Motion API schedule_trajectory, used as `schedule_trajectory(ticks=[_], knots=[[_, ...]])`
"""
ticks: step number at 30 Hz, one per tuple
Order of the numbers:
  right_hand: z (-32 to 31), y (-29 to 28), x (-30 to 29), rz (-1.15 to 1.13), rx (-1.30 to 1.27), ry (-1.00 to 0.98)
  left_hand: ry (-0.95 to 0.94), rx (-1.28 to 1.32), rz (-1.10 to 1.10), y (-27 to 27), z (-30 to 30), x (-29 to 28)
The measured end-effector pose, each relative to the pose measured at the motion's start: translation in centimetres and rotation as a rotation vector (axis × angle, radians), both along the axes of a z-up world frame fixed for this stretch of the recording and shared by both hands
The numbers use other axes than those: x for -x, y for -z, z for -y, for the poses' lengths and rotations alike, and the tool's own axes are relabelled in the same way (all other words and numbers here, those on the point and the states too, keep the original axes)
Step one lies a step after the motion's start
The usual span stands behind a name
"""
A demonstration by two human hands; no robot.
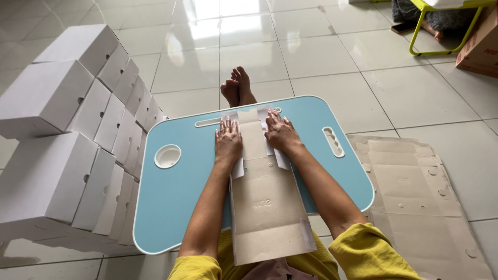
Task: Assembling cardboard boxes by folding flat sheets and tucking in flaps, then stacking the finished boxes.
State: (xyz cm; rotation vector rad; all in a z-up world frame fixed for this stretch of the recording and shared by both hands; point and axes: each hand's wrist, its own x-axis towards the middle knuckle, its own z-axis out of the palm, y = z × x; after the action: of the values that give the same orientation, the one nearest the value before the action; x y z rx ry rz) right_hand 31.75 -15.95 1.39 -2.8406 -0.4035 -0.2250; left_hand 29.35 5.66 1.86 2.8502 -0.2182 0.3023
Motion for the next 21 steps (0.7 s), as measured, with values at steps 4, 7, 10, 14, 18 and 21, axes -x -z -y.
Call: schedule_trajectory(ticks=[4, 7, 10, 14, 18, 21], knots=[[-0.5, -1.0, 0.1, -0.028, -0.030, 0.006, -0.069, 0.042, -0.116, -2.1, 0.5, 0.3], [-0.7, -2.1, 1.2, -0.057, 0.032, 0.010, -0.053, -0.059, -0.161, -1.5, 0.1, -0.2], [-0.7, -3.3, 1.3, -0.133, 0.134, 0.041, -0.065, -0.119, -0.173, -1.6, -0.2, -1.1], [-0.7, -3.1, 0.6, -0.113, 0.162, 0.043, -0.019, -0.087, -0.193, -2.0, -0.2, -1.2], [-0.9, -3.6, 0.8, -0.135, 0.121, 0.043, -0.011, -0.078, -0.198, -2.2, -0.3, -1.1], [-0.8, -4.1, 1.1, -0.180, 0.045, 0.037, 0.001, -0.061, -0.178, -1.5, -0.6, -1.6]])
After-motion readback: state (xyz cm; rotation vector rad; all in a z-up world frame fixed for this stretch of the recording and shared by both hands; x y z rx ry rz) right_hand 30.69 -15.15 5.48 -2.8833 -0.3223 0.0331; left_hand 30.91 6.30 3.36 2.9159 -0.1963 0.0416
